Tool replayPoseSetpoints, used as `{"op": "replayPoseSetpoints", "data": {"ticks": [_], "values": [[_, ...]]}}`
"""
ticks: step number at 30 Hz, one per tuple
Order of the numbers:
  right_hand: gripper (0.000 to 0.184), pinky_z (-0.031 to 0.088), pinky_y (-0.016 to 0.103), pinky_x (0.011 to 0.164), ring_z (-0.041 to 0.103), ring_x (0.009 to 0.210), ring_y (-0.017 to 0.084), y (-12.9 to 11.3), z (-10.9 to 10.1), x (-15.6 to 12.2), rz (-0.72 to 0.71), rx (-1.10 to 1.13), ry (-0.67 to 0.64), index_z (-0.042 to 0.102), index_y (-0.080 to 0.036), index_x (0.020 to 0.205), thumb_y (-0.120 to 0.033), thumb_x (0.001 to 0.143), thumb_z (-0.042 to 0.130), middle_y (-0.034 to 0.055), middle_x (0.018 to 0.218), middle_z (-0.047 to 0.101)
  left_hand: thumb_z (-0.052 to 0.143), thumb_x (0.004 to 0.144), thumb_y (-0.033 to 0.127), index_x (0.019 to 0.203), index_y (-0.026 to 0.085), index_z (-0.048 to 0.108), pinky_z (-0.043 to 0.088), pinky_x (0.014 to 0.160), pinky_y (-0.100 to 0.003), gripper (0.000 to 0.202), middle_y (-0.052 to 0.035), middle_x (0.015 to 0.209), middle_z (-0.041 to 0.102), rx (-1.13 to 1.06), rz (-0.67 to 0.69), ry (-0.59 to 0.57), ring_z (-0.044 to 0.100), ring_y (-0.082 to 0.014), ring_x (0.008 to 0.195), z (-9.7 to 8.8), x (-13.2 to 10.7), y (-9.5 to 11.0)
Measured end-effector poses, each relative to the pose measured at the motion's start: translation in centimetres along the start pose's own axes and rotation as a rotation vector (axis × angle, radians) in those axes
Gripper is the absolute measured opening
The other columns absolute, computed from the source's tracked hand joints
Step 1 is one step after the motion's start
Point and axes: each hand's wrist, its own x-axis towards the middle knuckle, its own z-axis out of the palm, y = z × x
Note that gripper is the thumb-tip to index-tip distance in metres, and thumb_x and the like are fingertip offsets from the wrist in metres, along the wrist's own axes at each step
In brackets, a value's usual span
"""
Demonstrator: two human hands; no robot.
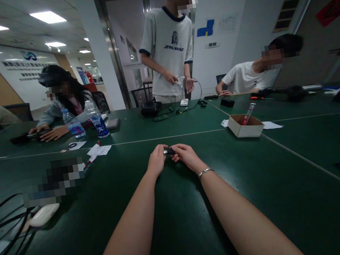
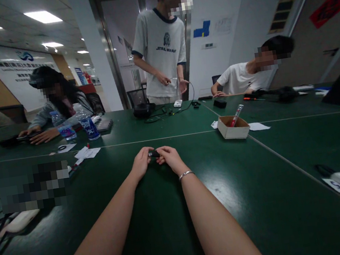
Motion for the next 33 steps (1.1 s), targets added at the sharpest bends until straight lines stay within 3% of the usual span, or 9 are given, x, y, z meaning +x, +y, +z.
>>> {"op": "replayPoseSetpoints", "data": {"ticks": [3,6,11,15,20,26,30,33], "values": [[0.012,0.046,0.016,0.043,0.060,0.049,0.011,-0.07,0.05,-0.10,-0.002,-0.004,0.011,0.064,-0.010,0.086,-0.021,0.082,0.068,0.0056,0.063,0.066,0.040,0.089,0.030,0.103,0.020,0.062,0.037,0.058,-0.023,0.028,-0.0007,0.072,0.055,0.013,-0.009,0.003,0.050,-0.0133,0.064,-0.07,0.02,0.16],[0.015,0.047,0.017,0.044,0.060,0.049,0.011,-0.13,0.08,-0.15,-0.001,-0.007,0.015,0.065,-0.011,0.086,-0.024,0.081,0.070,0.0051,0.063,0.066,0.036,0.091,0.033,0.105,0.020,0.061,0.035,0.056,-0.023,0.031,0.0001,0.068,0.053,-0.009,-0.032,-0.019,0.048,-0.0131,0.060,-0.12,-0.05,0.30],[0.017,0.047,0.017,0.043,0.060,0.050,0.011,-0.21,0.08,-0.17,-0.003,-0.006,0.016,0.065,-0.012,0.085,-0.026,0.079,0.072,0.0045,0.063,0.066,0.043,0.087,0.030,0.103,0.020,0.061,0.037,0.061,-0.023,0.026,-0.0010,0.077,0.056,0.013,0.022,-0.014,0.050,-0.0132,0.068,-0.07,-0.07,0.18],[0.017,0.046,0.017,0.043,0.059,0.050,0.011,-0.22,0.09,-0.18,-0.003,0.000,0.013,0.065,-0.012,0.084,-0.026,0.079,0.072,0.0046,0.062,0.065,0.041,0.088,0.032,0.106,0.020,0.060,0.036,0.058,-0.023,0.029,0.0007,0.067,0.051,-0.004,-0.002,-0.030,0.048,-0.0133,0.062,-0.09,-0.06,0.16],[0.017,0.047,0.018,0.044,0.060,0.051,0.011,-0.17,0.06,-0.12,0.000,-0.005,0.014,0.065,-0.012,0.085,-0.027,0.079,0.072,0.0049,0.064,0.065,0.047,0.083,0.024,0.106,0.020,0.061,0.036,0.059,-0.022,0.027,0.0013,0.069,0.051,0.021,0.035,-0.028,0.048,-0.0126,0.063,-0.14,-0.17,0.33],[0.022,0.047,0.017,0.044,0.059,0.050,0.011,-0.12,-0.09,-0.14,-0.016,-0.003,-0.011,0.065,-0.012,0.087,-0.026,0.073,0.075,0.0030,0.062,0.064,0.042,0.090,0.035,0.106,0.019,0.061,0.034,0.052,-0.021,0.030,0.0023,0.061,0.049,0.010,0.045,-0.040,0.046,-0.0113,0.054,-0.03,-0.07,-0.07],[0.037,0.052,0.017,0.053,0.064,0.062,0.011,-0.26,-0.10,-0.31,-0.074,0.013,-0.067,0.063,-0.016,0.097,-0.015,0.064,0.078,0.0009,0.079,0.064,0.044,0.089,0.032,0.106,0.018,0.061,0.036,0.053,-0.020,0.027,0.0009,0.066,0.054,-0.009,0.050,-0.007,0.048,-0.0105,0.055,0.04,0.13,-0.35],[0.034,0.053,0.019,0.052,0.065,0.063,0.012,-0.39,0.07,-0.29,-0.029,-0.015,-0.070,0.059,-0.018,0.100,-0.021,0.070,0.075,0.0022,0.085,0.063,0.044,0.089,0.029,0.106,0.018,0.059,0.037,0.053,-0.020,0.026,0.0001,0.069,0.055,-0.030,0.041,-0.010,0.048,-0.0104,0.055,0.01,0.19,-0.35]]}}
